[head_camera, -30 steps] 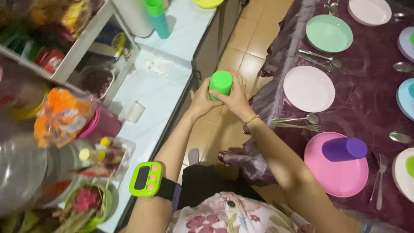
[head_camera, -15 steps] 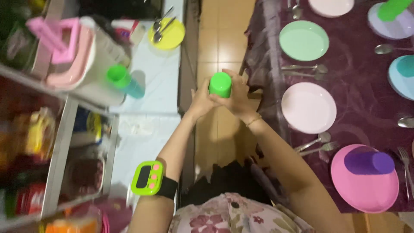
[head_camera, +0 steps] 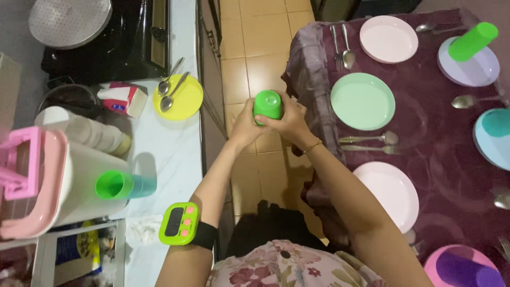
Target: The person stacks and unstacks plastic cups, moving them from a kitchen counter to plates on a dining table and then back again.
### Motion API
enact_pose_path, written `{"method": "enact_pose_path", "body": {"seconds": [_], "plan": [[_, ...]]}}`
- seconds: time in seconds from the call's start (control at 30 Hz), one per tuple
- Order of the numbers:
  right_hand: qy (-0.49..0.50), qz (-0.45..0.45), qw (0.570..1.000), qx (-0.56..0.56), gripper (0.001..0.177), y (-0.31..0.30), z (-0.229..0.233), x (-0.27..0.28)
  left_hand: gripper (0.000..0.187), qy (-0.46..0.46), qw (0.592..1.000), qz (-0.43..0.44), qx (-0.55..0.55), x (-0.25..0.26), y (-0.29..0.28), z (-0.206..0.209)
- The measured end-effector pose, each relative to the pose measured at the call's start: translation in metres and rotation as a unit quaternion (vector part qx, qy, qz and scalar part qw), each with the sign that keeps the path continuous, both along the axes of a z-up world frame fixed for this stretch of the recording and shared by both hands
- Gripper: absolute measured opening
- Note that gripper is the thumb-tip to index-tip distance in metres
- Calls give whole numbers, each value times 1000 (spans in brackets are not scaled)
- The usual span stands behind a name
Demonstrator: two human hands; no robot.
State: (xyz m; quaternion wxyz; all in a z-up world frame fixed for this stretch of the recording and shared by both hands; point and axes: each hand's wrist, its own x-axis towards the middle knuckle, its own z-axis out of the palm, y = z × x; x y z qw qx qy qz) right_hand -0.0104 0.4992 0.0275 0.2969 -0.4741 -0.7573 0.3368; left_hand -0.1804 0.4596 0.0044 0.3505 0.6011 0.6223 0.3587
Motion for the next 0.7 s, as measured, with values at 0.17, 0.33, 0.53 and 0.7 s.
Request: {"method": "enact_pose_path", "body": {"seconds": [0.17,0.33,0.53,0.7], "plan": [[-34,9,999,27,83,64,-1,-26,87,-72,997,-14,1,-22,73,-10],[66,18,997,38,93,148,2,-48,87,4,998,-42,39,-46,165,-14],[-49,1,988,144,85,249,38,-81,95,15,997,-71,32,-85,285,23],[-57,-89,994,26,75,306,47,-92,90,88,991,-102,10,-91,352,32]]}}
